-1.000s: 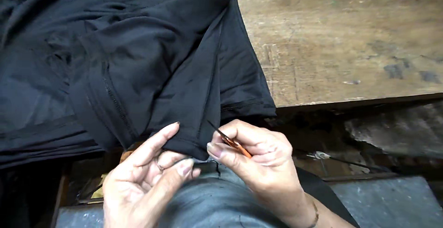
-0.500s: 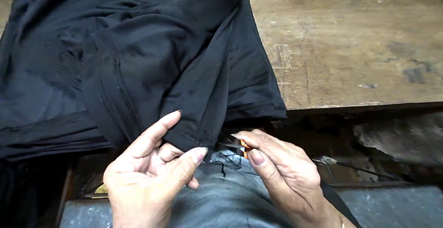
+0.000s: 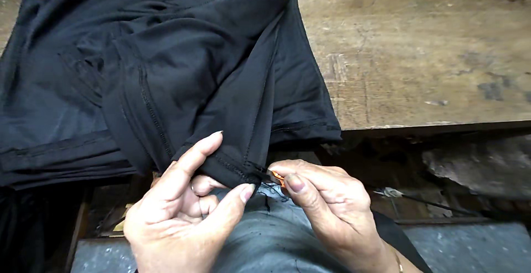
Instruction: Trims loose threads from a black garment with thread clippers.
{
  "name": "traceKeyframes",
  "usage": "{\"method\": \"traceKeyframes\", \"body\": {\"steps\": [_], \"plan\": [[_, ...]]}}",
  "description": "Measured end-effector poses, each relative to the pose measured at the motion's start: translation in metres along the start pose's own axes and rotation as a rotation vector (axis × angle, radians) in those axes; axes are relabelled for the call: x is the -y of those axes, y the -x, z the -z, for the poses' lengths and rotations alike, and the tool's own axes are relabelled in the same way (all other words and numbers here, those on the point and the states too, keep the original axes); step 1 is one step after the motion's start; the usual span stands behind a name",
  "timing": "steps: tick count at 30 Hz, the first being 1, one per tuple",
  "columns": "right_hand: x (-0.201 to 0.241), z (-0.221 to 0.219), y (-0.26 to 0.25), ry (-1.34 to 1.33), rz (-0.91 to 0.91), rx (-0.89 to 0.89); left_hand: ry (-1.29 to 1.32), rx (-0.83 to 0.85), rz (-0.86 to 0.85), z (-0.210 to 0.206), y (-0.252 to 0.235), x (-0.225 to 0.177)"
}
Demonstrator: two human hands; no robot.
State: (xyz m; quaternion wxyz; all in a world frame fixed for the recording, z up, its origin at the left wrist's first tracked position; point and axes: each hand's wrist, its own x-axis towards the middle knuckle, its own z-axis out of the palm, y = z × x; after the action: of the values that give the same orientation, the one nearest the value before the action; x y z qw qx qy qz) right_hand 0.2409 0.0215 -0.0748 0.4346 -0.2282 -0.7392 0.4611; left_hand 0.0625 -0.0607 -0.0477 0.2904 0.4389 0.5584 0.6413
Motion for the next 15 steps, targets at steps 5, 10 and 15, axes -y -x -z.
{"method": "traceKeyframes", "body": {"steps": [5, 10, 15], "plan": [[-0.002, -0.002, 0.000, 0.021, 0.001, -0.022, 0.014, 0.007, -0.001, -0.001, 0.000, 0.001], [-0.003, -0.001, 0.003, -0.289, -0.197, -0.042, 0.000, 0.012, 0.020, -0.001, -0.001, 0.002], [0.000, 0.010, 0.000, -0.879, -0.457, -0.145, 0.096, 0.043, 0.117, 0.002, 0.000, -0.004]]}}
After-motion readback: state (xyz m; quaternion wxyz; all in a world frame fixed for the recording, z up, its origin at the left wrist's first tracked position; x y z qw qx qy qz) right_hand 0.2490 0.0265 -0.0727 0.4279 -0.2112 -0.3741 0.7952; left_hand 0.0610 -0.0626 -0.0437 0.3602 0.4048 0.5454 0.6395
